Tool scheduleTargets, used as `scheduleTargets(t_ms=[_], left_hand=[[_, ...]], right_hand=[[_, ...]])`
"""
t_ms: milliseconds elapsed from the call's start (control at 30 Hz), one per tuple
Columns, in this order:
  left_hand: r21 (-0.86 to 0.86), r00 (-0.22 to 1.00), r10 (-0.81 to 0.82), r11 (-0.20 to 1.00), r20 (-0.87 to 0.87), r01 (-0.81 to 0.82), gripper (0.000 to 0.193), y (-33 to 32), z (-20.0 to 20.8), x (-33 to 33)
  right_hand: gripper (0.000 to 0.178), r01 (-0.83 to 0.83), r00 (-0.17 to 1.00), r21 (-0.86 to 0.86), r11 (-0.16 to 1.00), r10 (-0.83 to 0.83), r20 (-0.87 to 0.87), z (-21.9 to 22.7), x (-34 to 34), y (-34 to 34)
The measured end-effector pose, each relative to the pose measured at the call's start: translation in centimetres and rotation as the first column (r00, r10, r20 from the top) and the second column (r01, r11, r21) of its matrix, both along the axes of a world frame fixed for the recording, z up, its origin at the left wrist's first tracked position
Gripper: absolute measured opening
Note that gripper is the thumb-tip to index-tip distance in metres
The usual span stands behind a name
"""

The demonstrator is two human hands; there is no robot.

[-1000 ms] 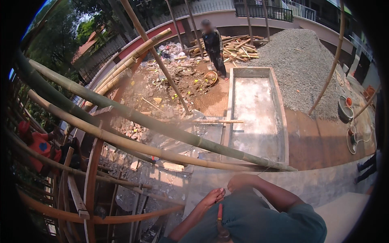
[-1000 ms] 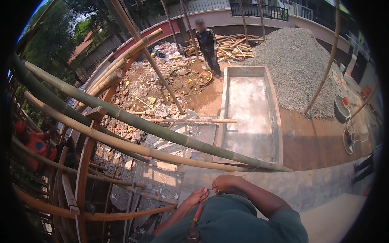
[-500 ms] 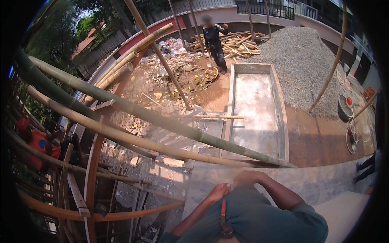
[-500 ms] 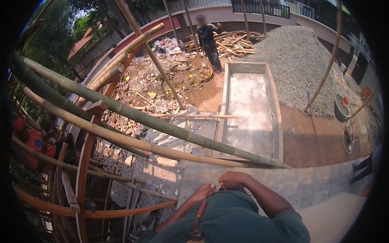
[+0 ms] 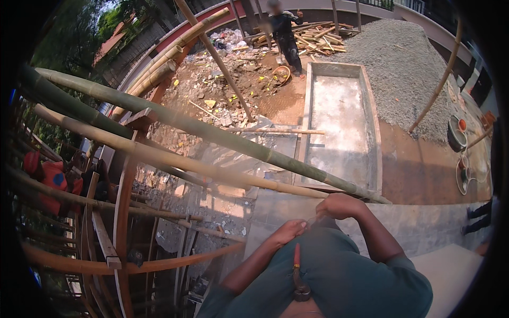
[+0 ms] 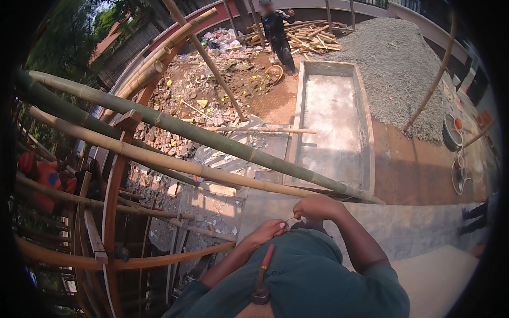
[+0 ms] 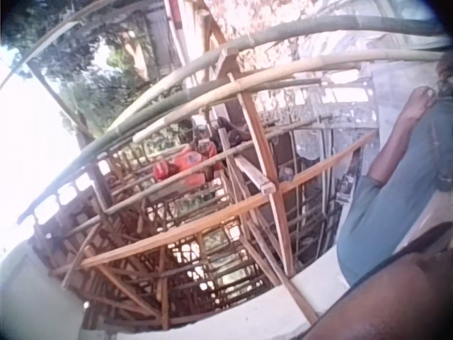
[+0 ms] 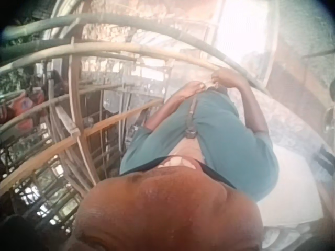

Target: The person ties bamboo poles together using wire to assemble a scaffolding structure. They repeatedly wrap and twist wire around bamboo joints to secure the framework.

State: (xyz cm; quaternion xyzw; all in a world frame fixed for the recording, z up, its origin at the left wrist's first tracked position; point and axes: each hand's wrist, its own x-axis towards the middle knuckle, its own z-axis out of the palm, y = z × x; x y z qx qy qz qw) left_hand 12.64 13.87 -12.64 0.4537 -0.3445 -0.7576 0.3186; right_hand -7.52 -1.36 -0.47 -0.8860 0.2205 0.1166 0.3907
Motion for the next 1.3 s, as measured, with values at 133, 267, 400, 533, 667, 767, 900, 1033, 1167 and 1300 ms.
scheduleTargets(t_ms=[133,267,400,533,667,767,900,1033,1167,1300], left_hand=[[-0.003,0.991,0.040,0.999,0.128,-0.040,0.035,-0.5,0.9,-0.9],[0.006,0.998,0.057,0.998,-0.010,-0.057,0.034,0.1,0.8,-0.2],[0.048,0.996,-0.033,0.998,-0.085,0.037,0.035,0.1,0.7,1.2],[-0.103,0.952,0.012,0.994,0.307,0.020,0.033,-0.8,1.8,0.5],[-0.248,0.886,0.109,0.969,0.452,0.007,0.028,-0.6,0.4,0.6],[-0.064,0.945,0.108,0.994,0.310,-0.093,0.025,-1.7,1.4,1.3],[0.144,0.992,0.114,0.984,-0.061,-0.104,0.024,-3.8,2.2,1.0],[0.154,0.997,0.039,0.987,0.070,-0.049,0.024,-5.9,2.2,-0.6],[0.152,0.982,-0.165,0.977,0.091,0.150,0.024,-6.8,1.8,-2.6],[0.161,0.969,-0.241,0.955,-0.058,0.248,0.023,-7.2,1.5,-2.3]], right_hand=[[0.017,0.026,0.999,-0.050,0.998,-0.024,0.045,-1.0,-0.6,1.0],[0.019,0.046,0.992,-0.051,0.998,-0.040,0.117,-0.6,-0.7,0.2],[0.022,0.022,0.994,0.043,0.999,-0.027,0.106,0.5,-0.4,-0.3],[0.024,0.018,0.993,-0.088,0.996,-0.007,0.119,-1.3,-0.4,0.9],[0.023,0.137,0.989,-0.061,0.989,-0.133,0.068,0.2,0.2,1.6],[0.022,0.191,0.974,-0.056,0.980,-0.182,0.138,-1.5,-0.6,0.8],[0.024,0.302,0.933,0.092,0.949,-0.314,0.178,0.4,-3.6,1.5],[0.024,0.424,0.890,-0.053,0.904,-0.405,0.208,-0.5,-5.3,4.3],[0.023,0.524,0.834,-0.044,0.851,-0.502,0.229,-0.1,-8.0,5.7],[0.023,0.535,0.818,0.090,0.840,-0.541,0.197,-0.6,-10.0,5.6]])
